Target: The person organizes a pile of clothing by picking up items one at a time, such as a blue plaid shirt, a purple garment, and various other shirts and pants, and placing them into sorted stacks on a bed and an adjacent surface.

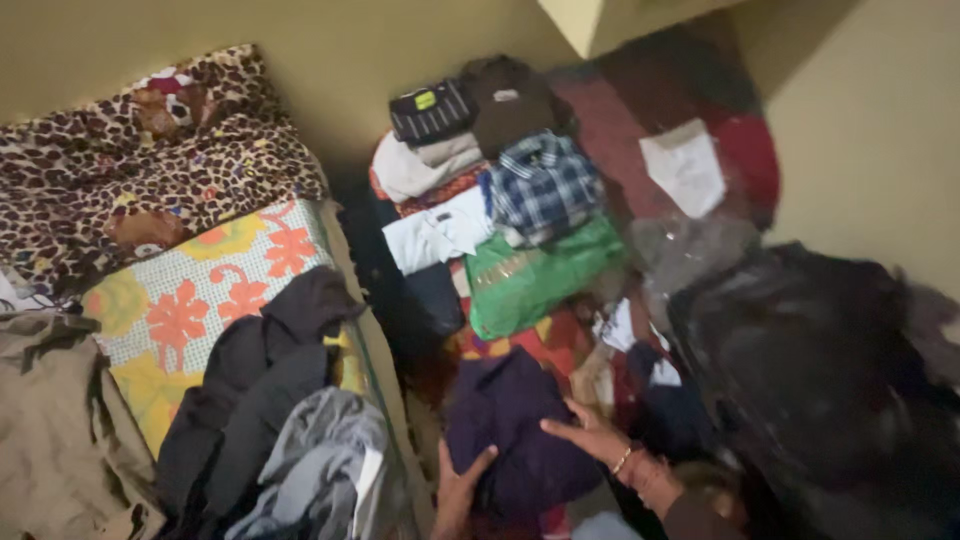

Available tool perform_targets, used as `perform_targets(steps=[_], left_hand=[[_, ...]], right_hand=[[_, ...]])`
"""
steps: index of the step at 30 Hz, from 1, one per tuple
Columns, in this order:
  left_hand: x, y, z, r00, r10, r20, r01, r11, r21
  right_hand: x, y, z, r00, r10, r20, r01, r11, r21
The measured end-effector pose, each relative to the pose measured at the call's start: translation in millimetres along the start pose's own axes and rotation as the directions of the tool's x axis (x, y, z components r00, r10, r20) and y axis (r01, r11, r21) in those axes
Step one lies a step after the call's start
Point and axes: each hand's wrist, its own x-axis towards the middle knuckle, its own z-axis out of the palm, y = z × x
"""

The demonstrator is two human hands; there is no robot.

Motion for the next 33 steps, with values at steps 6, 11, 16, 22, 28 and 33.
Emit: perform_targets(steps=[6,11,16,22,28,33], left_hand=[[90,-14,11,0.973,-0.223,-0.05,0.211,0.962,-0.175],[170,-22,11,0.977,-0.168,-0.13,0.172,0.985,0.018],[268,-6,8,0.989,-0.114,-0.094,0.12,0.991,0.06],[369,42,10,0.996,0.087,-0.022,-0.088,0.996,-0.023],[385,8,2,0.798,0.517,-0.311,-0.351,0.817,0.458],[345,-10,15,0.811,0.568,-0.137,-0.367,0.677,0.638]], right_hand=[[120,43,-17,1.0,0.0,0.024,0.004,0.99,-0.138],[209,53,-21,0.987,0.143,0.069,-0.138,0.987,-0.084],[295,14,-13,0.991,0.13,0.044,-0.113,0.954,-0.278],[376,-64,6,0.996,-0.091,-0.017,0.074,0.896,-0.439],[391,-56,-2,0.916,-0.387,0.103,0.368,0.709,-0.602],[385,-11,-1,0.874,-0.466,0.135,0.433,0.624,-0.65]])
